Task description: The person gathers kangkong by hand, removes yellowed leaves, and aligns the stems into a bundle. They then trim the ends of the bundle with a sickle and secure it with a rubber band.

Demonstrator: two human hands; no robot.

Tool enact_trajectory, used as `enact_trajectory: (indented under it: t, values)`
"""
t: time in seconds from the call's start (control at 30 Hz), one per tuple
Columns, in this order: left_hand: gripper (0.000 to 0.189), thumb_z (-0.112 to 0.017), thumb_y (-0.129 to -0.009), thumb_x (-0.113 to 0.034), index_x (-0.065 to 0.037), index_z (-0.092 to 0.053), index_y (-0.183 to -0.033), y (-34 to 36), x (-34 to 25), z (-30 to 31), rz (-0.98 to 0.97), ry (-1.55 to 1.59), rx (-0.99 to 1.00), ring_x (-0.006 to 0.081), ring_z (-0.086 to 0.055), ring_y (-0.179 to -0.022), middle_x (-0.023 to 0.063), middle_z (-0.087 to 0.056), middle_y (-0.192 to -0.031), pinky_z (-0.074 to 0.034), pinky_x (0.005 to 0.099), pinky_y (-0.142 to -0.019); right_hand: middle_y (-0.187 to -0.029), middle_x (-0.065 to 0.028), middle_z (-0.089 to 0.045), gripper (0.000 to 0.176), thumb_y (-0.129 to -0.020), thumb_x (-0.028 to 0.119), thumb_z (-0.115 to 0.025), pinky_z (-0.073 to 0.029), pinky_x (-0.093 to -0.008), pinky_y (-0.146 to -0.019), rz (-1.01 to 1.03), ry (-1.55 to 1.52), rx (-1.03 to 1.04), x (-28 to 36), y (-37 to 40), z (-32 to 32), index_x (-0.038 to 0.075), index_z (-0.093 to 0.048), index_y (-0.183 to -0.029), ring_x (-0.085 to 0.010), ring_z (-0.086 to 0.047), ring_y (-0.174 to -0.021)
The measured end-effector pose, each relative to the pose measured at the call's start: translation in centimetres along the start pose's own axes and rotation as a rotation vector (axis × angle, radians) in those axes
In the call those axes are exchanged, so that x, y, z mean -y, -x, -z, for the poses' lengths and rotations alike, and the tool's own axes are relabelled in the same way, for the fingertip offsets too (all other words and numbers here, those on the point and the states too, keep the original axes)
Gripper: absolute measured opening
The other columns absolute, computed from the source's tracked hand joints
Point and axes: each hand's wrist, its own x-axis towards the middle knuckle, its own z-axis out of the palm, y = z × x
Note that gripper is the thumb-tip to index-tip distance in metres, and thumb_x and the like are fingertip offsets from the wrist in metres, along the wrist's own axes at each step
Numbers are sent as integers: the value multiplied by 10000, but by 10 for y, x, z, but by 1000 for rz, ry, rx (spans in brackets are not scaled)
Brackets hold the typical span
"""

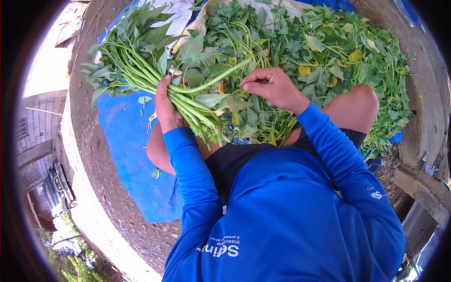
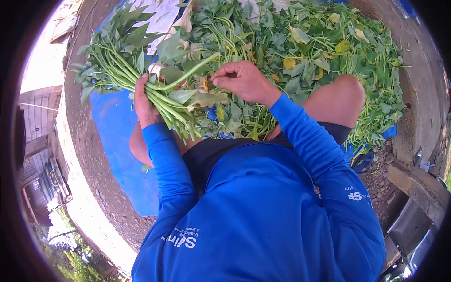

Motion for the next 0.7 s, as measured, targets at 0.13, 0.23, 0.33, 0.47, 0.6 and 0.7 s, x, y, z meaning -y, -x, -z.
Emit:
enact_trajectory:
  t: [0.13,0.23,0.33,0.47,0.6,0.7]
  values:
    - [287,-761,-973,-230,16,-697,-1105,-3,7,2,64,16,63,269,-756,-798,146,-766,-941,-654,406,-726,-1016,-115,-762,287,-1001,288,-776,-569,-387,-842,328,258,43,24,10,-46,25,-780,-1115,-249,-720,-940]
    - [318,-742,-979,-220,37,-705,-1163,-9,16,6,99,-37,61,263,-753,-800,161,-781,-955,-653,388,-764,-1008,-149,-733,255,-1002,266,-736,-566,-463,-852,384,517,35,21,16,-55,36,-749,-1112,-352,-708,-991]
    - [355,-743,-973,-213,69,-715,-1188,-8,25,7,68,-126,-3,261,-757,-803,173,-782,-992,-659,392,-747,-978,-140,-716,193,-1008,210,-670,-550,-516,-839,365,696,14,23,26,-54,41,-725,-1084,-386,-698,-970]
    - [292,-780,-942,-112,108,-702,-1117,-9,32,8,1,-53,-27,274,-758,-782,172,-746,-956,-674,393,-701,-982,-140,-727,148,-984,149,-688,-560,-487,-835,325,595,87,45,54,-60,30,-735,-1060,-380,-701,-938]
    - [287,-745,-961,-140,95,-716,-1123,-1,17,3,-3,-64,-44,253,-748,-764,185,-775,-1008,-667,390,-693,-1008,-154,-739,169,-977,121,-701,-570,-468,-824,98,497,144,55,84,-24,14,-756,-1096,-387,-706,-930]
    - [350,-738,-959,-159,90,-698,-1201,1,12,12,-5,-40,-42,242,-749,-775,181,-785,-1028,-663,374,-706,-967,-171,-729,232,-972,144,-679,-562,-473,-832,136,811,-257,28,84,13,11,-769,-1140,-389,-705,-903]
